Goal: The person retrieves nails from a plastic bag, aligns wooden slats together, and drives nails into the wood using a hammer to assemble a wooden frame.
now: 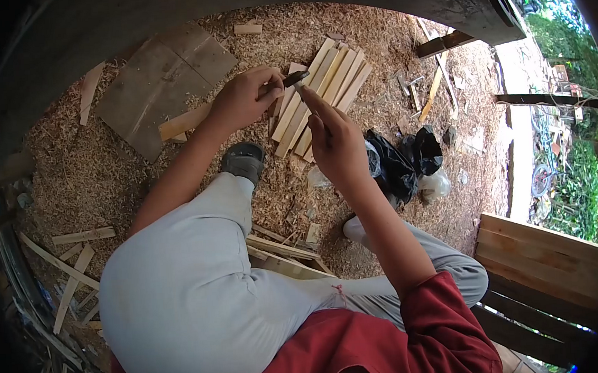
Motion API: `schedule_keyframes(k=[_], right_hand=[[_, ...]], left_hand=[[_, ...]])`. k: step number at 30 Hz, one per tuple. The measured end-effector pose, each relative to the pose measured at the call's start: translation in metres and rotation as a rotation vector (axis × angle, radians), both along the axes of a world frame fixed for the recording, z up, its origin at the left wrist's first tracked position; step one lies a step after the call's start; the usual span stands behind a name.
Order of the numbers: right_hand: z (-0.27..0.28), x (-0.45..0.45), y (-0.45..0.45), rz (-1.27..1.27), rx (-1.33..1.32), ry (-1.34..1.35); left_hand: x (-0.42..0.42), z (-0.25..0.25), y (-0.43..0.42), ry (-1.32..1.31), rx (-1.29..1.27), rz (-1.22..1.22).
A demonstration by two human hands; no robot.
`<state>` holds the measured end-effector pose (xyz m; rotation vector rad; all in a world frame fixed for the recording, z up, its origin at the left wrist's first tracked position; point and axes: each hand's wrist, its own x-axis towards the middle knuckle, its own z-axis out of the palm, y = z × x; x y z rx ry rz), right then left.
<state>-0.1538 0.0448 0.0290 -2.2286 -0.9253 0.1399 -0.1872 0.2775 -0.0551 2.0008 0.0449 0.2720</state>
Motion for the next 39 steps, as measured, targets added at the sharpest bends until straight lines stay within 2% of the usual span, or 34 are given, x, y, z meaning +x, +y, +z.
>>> schedule_keyframes(k=[2, 5, 12, 15, 20, 30, 32, 35, 37, 39], right_hand=[[-0.001, 0.001, 0.0, 0.007, 0.007, 0.001], [0.0, 0.0, 0.0, 0.006, 0.004, 0.005], [0.001, 0.001, -0.001, 0.01, -0.01, 0.035], [0.001, 0.001, -0.002, 0.018, 0.002, 0.025], [-0.003, 0.002, -0.004, 0.017, -0.009, 0.059], [-0.004, 0.002, -0.002, 0.021, -0.004, 0.018], [-0.002, 0.001, -0.001, 0.007, 0.023, -0.008], [0.0, 0.0, -0.001, 0.005, -0.013, -0.058], [-0.001, 0.003, -0.002, 0.03, -0.118, 0.01], [0.002, 0.002, 0.0, 0.022, -0.024, -0.04]], left_hand=[[0.0, 0.004, -0.001, 0.064, -0.068, 0.03], [0.0, 0.003, -0.001, 0.018, -0.079, 0.007], [0.001, 0.005, -0.003, 0.012, -0.024, 0.012], [-0.001, 0.015, -0.005, 0.13, 0.004, 0.002], [0.001, 0.002, -0.004, 0.05, 0.099, 0.036], [-0.001, 0.008, -0.006, 0.007, 0.1, 0.058], [-0.003, 0.013, -0.005, 0.01, 0.181, 0.057], [0.0, 0.007, -0.004, 0.006, 0.144, 0.034], [0.0, 0.006, -0.006, -0.007, 0.125, 0.042], [-0.001, 0.007, -0.005, -0.018, 0.11, 0.057]])
